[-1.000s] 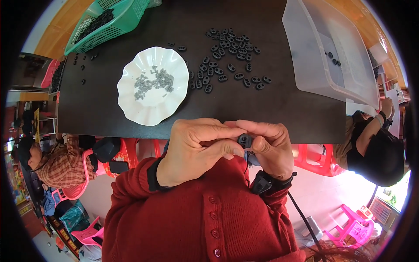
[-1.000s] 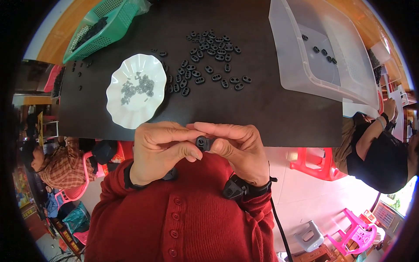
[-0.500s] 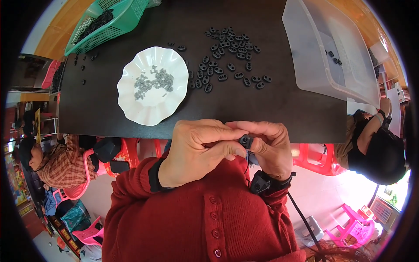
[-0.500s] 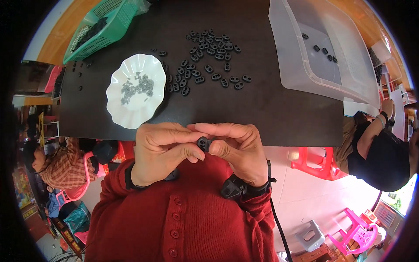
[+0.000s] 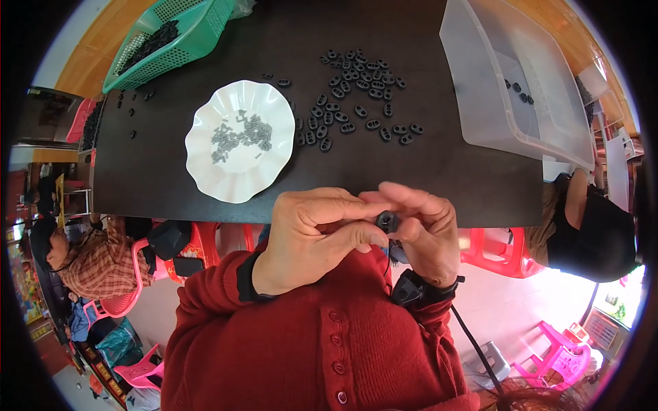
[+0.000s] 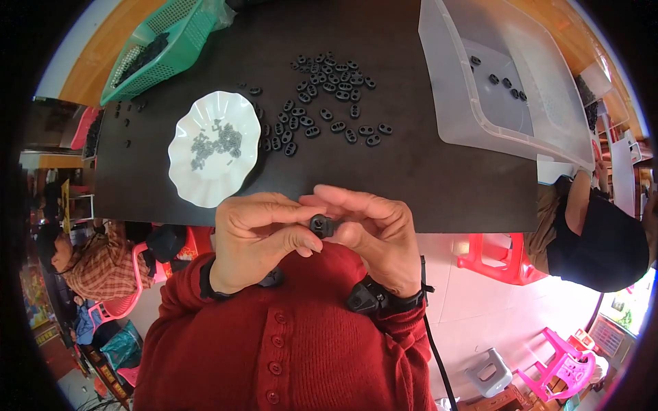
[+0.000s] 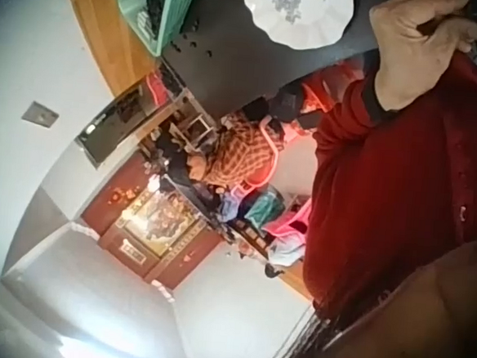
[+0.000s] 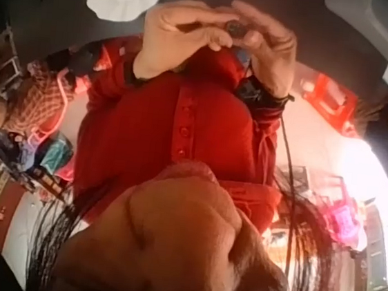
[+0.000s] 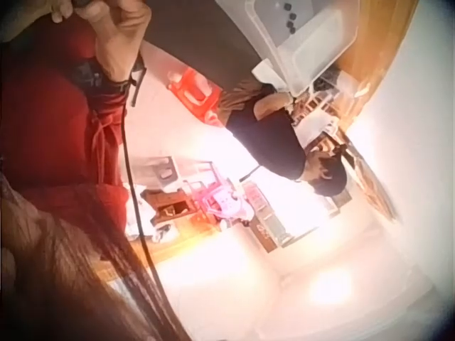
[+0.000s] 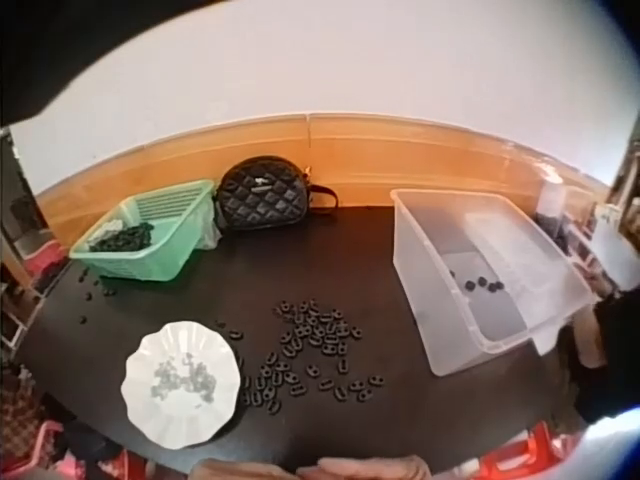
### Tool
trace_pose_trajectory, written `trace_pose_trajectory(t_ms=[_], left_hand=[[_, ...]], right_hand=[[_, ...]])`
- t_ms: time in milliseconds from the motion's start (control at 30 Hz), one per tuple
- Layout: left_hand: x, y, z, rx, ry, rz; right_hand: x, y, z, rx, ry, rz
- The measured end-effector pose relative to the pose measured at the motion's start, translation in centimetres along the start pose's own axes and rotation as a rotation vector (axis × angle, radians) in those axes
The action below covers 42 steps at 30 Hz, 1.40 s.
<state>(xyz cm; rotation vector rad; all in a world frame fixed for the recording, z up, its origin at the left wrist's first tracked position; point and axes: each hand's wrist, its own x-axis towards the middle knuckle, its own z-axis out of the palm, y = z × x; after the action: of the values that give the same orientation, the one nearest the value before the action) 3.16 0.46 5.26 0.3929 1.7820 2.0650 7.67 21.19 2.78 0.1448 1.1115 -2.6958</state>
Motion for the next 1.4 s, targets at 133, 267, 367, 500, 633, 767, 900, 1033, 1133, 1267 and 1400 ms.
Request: trace_pose_trajectory(t_ms=[133, 267, 367, 500, 633, 767, 900, 1033, 1133, 1267, 1400], left_hand=[[0.2, 0.1, -0.3, -0.014, 0.022, 0.035], [0.5, 0.5, -0.2, -0.027, 0.005, 0.019], [0.8, 0.9, -0.1, -0.004, -0.030, 0.012], [1.2, 2.4, 0.0, -0.021, -0.061, -0.128], [0.8, 0.5, -2.6, -0.072, 0.061, -0.003], [-0.8, 1.2, -7.4, -0.285, 0.224, -0.207], [-2.8, 1.0, -11.0, 0.269, 0.225, -0.101], [-4.5, 1.4, -15.2, 0.780, 0.212, -0.010], [-5.7, 1.4, -17.3, 0.720, 0.168, -0.050], [-7.2, 2.5, -18.5, 0.395, 0.209, -0.121], [-8.2, 3.0, -21.8, 0.482, 0.087, -0.006]], right_hand=[[-0.8, -0.8, -0.1, -0.070, 0.066, -0.054], [-1.3, -1.6, 0.8, -0.301, 0.113, -0.106], [-1.1, -2.1, 1.9, -0.379, 0.187, -0.102], [-1.2, -3.6, 2.7, -0.610, 0.332, -0.158], [0.0, -5.8, 2.9, -1.052, 0.827, -0.750], [3.4, -10.7, 1.7, -1.514, 1.119, -0.830], [5.3, -10.3, 1.9, -1.462, 1.071, -0.855], [7.3, -5.9, 7.0, -1.445, 0.782, -0.764], [9.9, -2.3, 10.0, -1.584, 0.343, -0.424], [13.8, 3.0, 11.2, -1.745, 0.156, -0.338], [16.9, 6.1, 11.4, -1.869, 0.188, -0.238]])
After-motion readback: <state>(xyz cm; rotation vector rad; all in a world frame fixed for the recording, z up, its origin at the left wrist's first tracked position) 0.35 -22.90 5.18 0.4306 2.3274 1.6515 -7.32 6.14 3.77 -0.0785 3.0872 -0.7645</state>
